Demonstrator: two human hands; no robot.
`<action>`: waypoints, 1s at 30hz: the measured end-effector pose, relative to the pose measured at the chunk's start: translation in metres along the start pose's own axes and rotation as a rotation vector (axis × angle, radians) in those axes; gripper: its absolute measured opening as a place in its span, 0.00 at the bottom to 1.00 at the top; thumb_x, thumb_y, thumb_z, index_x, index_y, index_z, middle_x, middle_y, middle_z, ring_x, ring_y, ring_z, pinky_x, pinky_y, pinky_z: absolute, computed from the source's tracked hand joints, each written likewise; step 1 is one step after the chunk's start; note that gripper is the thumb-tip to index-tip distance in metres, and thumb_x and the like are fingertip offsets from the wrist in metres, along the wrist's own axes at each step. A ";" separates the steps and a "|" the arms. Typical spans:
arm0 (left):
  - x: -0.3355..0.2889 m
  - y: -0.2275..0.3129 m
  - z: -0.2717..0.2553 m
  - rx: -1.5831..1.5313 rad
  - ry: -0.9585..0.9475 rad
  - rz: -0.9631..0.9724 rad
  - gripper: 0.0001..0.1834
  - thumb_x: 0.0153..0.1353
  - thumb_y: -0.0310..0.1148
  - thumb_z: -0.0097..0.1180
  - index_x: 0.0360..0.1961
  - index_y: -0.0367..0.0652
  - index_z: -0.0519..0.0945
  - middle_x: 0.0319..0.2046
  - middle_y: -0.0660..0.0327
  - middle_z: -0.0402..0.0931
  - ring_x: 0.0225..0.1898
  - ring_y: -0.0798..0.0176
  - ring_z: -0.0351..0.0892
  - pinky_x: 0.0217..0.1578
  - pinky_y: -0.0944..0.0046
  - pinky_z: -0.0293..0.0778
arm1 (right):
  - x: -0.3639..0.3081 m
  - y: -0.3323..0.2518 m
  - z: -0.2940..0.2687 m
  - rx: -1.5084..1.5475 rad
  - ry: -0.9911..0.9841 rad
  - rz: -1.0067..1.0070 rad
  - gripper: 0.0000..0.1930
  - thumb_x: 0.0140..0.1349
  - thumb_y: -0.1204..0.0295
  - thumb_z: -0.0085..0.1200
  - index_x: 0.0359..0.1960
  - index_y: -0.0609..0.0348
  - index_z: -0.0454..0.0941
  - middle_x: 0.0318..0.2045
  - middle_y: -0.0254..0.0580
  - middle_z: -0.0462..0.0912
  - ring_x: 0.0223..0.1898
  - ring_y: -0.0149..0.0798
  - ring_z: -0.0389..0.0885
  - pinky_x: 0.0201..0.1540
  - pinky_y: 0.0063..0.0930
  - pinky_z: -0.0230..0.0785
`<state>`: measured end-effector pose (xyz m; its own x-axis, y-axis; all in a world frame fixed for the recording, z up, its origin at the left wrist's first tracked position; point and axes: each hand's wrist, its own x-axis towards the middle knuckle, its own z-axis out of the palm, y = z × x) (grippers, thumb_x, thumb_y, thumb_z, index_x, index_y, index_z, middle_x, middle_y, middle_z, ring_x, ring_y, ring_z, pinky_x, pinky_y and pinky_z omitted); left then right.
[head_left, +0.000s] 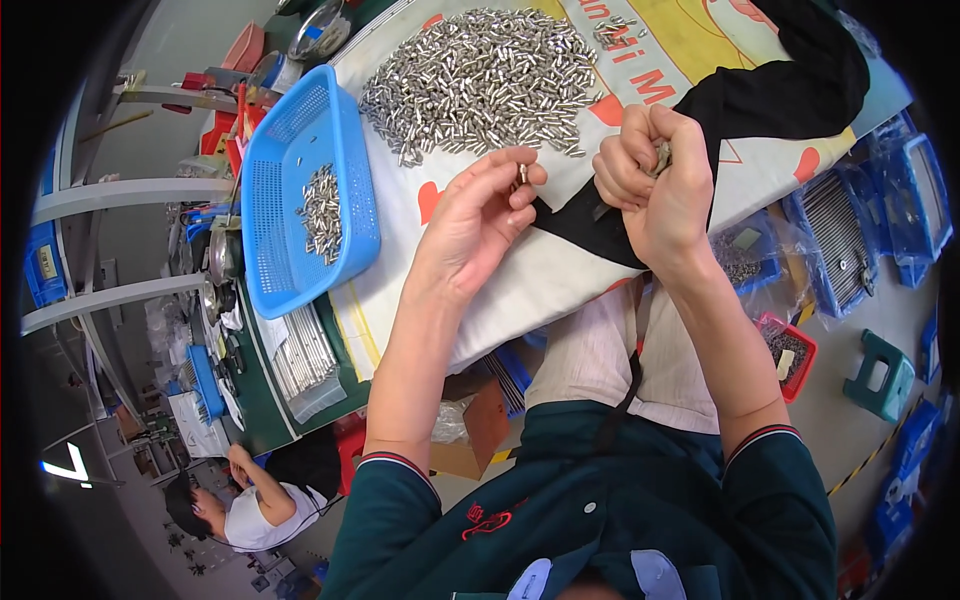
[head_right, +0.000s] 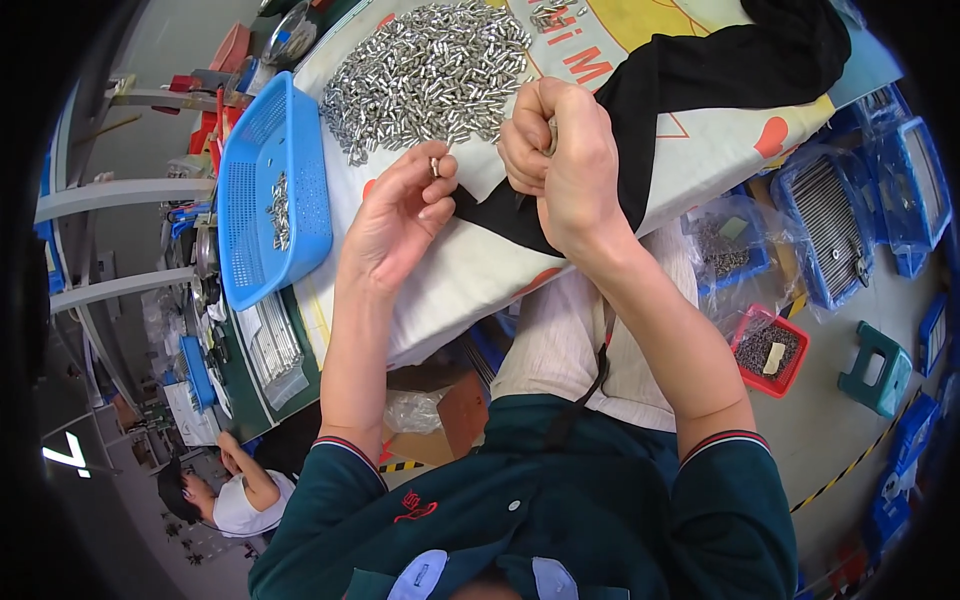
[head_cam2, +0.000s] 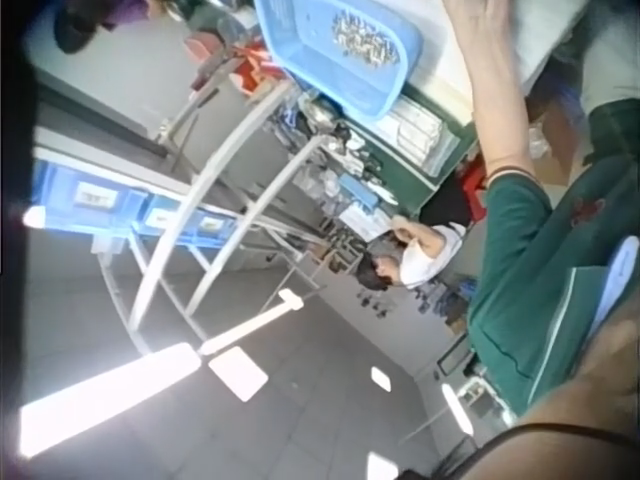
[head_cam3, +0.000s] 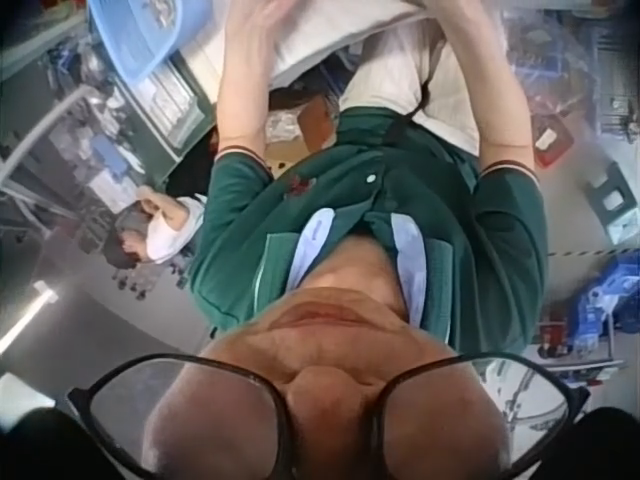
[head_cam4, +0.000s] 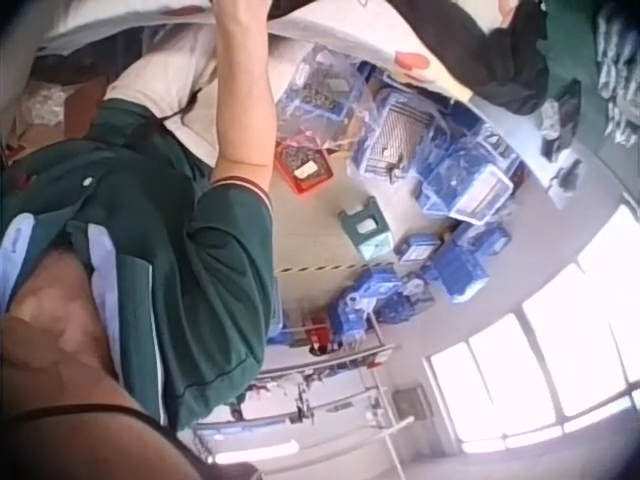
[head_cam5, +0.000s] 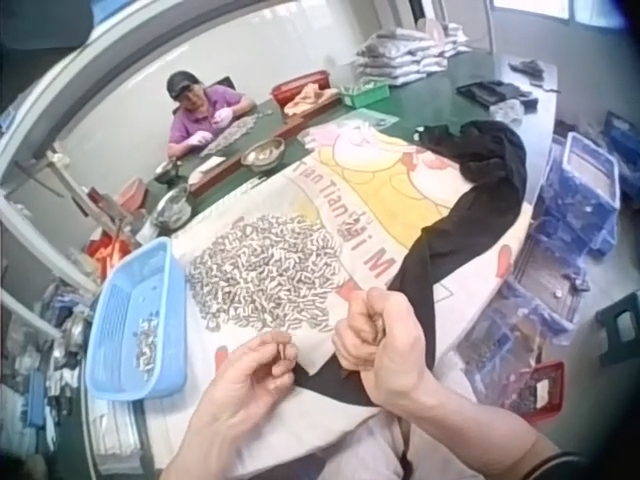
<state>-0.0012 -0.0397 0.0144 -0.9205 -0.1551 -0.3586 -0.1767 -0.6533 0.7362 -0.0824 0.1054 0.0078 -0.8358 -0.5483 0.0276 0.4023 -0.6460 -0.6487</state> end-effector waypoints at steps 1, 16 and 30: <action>0.001 0.002 -0.002 -0.061 0.005 0.003 0.08 0.56 0.29 0.46 0.33 0.35 0.73 0.27 0.59 0.72 0.23 0.73 0.62 0.23 0.75 0.62 | 0.000 -0.001 0.000 -0.001 0.000 0.000 0.15 0.57 0.67 0.29 0.13 0.54 0.51 0.06 0.28 0.51 0.08 0.22 0.42 0.10 0.19 0.35; 0.019 0.001 -0.004 1.591 0.539 0.593 0.14 0.43 0.39 0.61 0.20 0.38 0.76 0.07 0.63 0.63 0.10 0.66 0.61 0.15 0.64 0.59 | 0.000 -0.002 -0.001 0.005 -0.011 0.002 0.14 0.56 0.67 0.29 0.12 0.53 0.51 0.05 0.28 0.51 0.08 0.22 0.42 0.10 0.19 0.34; 0.013 -0.001 -0.015 1.613 0.447 0.700 0.03 0.45 0.27 0.56 0.22 0.39 0.78 0.05 0.62 0.62 0.08 0.66 0.61 0.16 0.64 0.60 | 0.000 -0.001 -0.001 -0.011 -0.032 -0.002 0.14 0.56 0.68 0.28 0.13 0.54 0.52 0.06 0.28 0.51 0.08 0.22 0.42 0.11 0.19 0.35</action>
<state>-0.0080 -0.0524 0.0000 -0.8606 -0.3986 0.3171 -0.2182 0.8511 0.4776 -0.0832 0.1063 0.0071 -0.8239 -0.5643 0.0530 0.3969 -0.6412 -0.6567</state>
